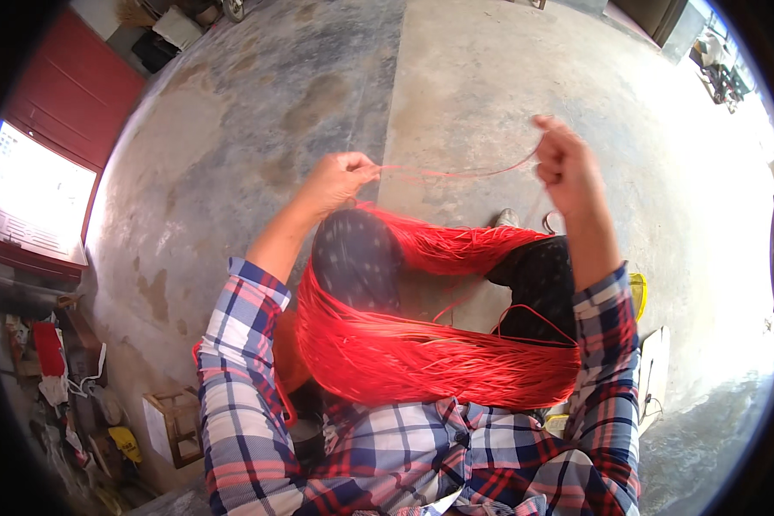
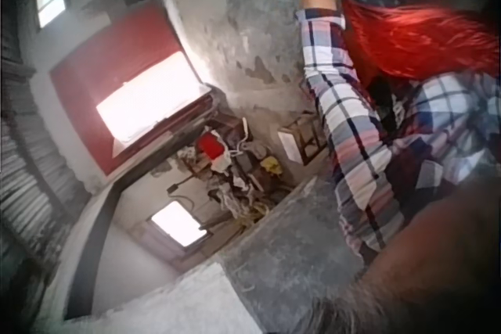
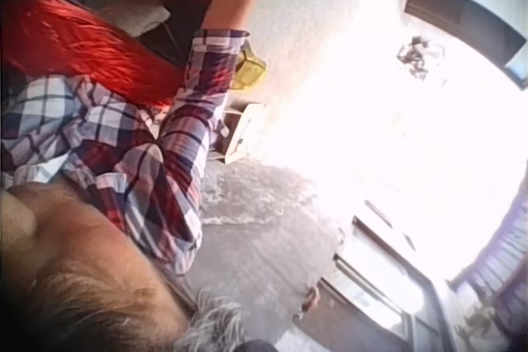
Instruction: Organizing and tying a large coil of red plastic fiber between the legs.
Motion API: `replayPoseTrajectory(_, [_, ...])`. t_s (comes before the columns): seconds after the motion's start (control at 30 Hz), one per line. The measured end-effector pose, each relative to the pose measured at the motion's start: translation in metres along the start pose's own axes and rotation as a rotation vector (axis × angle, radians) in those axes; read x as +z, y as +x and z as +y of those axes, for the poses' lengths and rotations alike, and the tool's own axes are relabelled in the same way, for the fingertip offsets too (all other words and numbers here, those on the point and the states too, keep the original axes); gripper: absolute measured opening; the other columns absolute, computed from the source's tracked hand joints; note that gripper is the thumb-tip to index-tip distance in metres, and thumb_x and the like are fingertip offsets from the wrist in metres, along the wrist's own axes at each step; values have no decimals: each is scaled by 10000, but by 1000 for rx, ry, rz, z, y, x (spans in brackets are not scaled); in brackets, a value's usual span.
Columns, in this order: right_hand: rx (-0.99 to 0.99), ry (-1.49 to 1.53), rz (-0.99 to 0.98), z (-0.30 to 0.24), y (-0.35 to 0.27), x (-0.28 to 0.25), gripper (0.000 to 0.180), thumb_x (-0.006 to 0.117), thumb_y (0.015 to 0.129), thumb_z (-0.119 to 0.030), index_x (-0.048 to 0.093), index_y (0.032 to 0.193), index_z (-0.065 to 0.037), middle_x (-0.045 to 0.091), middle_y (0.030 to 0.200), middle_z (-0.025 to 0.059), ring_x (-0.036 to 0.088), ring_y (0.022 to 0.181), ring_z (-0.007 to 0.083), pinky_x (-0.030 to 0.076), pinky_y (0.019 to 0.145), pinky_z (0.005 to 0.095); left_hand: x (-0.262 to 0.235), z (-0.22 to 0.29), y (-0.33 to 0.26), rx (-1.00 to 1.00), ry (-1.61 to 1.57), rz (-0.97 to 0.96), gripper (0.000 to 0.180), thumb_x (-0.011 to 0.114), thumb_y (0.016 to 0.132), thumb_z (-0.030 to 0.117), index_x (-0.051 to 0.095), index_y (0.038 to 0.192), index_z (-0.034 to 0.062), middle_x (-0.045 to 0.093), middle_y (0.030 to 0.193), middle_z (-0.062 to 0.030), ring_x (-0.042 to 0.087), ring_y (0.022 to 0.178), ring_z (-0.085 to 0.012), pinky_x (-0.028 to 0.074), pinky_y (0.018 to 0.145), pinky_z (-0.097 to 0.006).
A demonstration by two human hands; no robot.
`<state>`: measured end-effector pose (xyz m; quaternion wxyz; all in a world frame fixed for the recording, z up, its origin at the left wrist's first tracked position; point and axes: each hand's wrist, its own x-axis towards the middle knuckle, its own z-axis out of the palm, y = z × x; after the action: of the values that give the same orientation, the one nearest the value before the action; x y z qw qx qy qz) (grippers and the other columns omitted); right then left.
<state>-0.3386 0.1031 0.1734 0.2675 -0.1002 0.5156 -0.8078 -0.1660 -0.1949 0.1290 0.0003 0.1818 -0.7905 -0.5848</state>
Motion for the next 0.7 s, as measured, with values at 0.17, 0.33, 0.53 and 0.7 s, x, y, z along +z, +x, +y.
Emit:
replayPoseTrajectory(0.17, [-11,-316,-289,70,-10,66,407,577,875,-119,498,1262,-22,556,910,24,437,587,50,356,521,224,40,34,-2,104,114,-87,183,624,892,189,663,849,16,505,613,48,400,527,-33,334,465,-207])
replayPoseTrajectory(0.33, [316,-502,-486,76,-22,76,221,549,933,-208,631,1032,-28,441,619,-47,379,510,60,305,470,219,41,37,-7,263,-78,-50,184,653,868,184,667,897,3,589,836,-13,502,707,-72,420,611,-234])
replayPoseTrajectory(0.53, [45,-276,-149,-7,8,51,309,497,955,-294,621,839,-37,347,535,-61,277,454,48,209,419,232,15,23,-11,264,652,63,286,669,837,232,655,996,-5,610,1101,-91,579,959,-186,465,795,-320])
replayPoseTrajectory(0.7, [-266,-124,3,-77,22,21,300,458,975,-284,584,897,-23,362,528,-37,269,430,65,212,406,236,6,22,10,-39,701,-398,283,601,866,219,631,1051,8,663,881,-66,616,849,-189,470,779,-299])
